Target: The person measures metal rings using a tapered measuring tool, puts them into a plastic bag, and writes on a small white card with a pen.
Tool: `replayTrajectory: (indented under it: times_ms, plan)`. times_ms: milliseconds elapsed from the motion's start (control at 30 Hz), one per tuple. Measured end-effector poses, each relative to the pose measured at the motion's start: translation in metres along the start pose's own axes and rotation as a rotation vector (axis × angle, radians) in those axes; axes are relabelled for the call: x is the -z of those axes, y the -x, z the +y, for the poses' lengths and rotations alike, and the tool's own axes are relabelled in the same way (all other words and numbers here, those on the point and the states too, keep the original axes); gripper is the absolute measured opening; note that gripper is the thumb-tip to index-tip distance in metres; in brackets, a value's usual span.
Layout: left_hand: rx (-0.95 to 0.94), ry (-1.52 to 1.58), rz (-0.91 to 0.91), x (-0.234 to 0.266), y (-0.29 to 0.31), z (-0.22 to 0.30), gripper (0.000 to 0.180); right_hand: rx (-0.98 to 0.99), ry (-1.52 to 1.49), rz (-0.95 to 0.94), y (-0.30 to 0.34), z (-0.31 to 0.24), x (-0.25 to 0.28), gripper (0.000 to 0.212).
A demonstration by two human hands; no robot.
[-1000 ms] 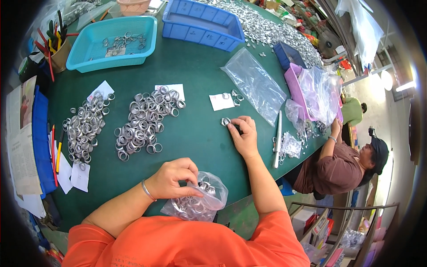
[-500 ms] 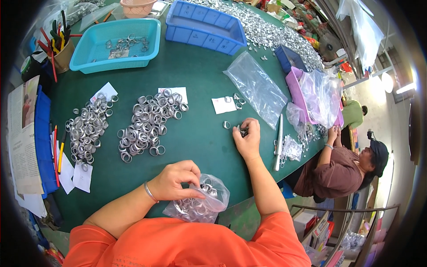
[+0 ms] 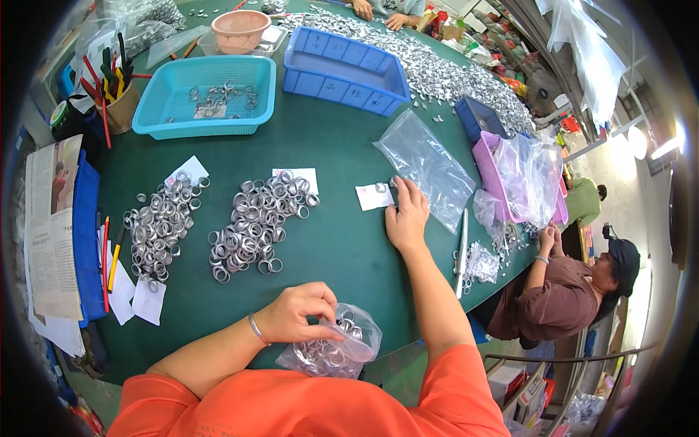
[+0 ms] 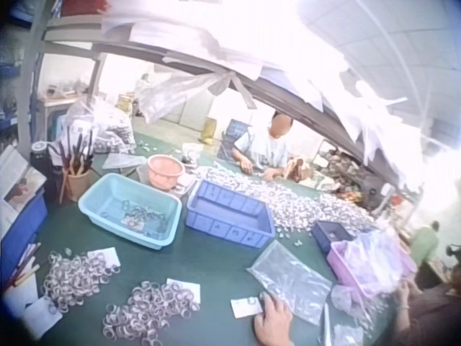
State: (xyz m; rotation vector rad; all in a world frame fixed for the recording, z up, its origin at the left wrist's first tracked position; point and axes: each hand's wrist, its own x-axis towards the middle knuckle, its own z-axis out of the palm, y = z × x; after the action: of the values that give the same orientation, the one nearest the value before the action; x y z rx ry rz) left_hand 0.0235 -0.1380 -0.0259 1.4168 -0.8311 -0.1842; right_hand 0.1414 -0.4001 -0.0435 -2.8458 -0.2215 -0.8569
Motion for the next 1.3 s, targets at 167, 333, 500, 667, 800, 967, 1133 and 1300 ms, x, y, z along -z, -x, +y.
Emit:
replayTrajectory:
  times_ms: [167,333,500,667,800,967,1133,1300]
  plan:
    - [0.055,-0.005,-0.021,0.001,0.001,0.003,0.025,0.044,-0.055,-0.190,-0.010,0.019,-0.011,0.041]
    - [-0.018,-0.007,0.007,0.001,0.000,-0.002,0.025,-0.118,-0.156,-0.108,0.015,0.005,0.006,0.022]
    - [0.009,-0.012,-0.005,0.002,0.000,0.001,0.024,-0.088,-0.223,-0.088,0.044,-0.001,0.027,0.015]
    - [0.041,-0.003,-0.013,0.001,0.000,0.001,0.024,-0.097,-0.227,0.088,0.047,0.004,0.035,0.012]
    - [0.032,-0.004,-0.017,0.000,0.001,0.003,0.024,-0.453,-0.433,0.130,0.046,0.018,0.034,0.009]
    - [0.063,0.020,-0.011,0.000,0.002,-0.002,0.024,-1.167,-1.541,0.056,0.034,-0.028,0.078,0.006]
    - [0.044,-0.015,-0.019,0.003,0.000,0.001,0.026,-0.325,-1.253,-0.764,0.073,-0.093,0.125,0.014]
    - [-0.012,-0.025,-0.005,0.002,-0.003,-0.003,0.026,0.020,-0.873,-0.537,0.062,-0.064,0.124,0.021]
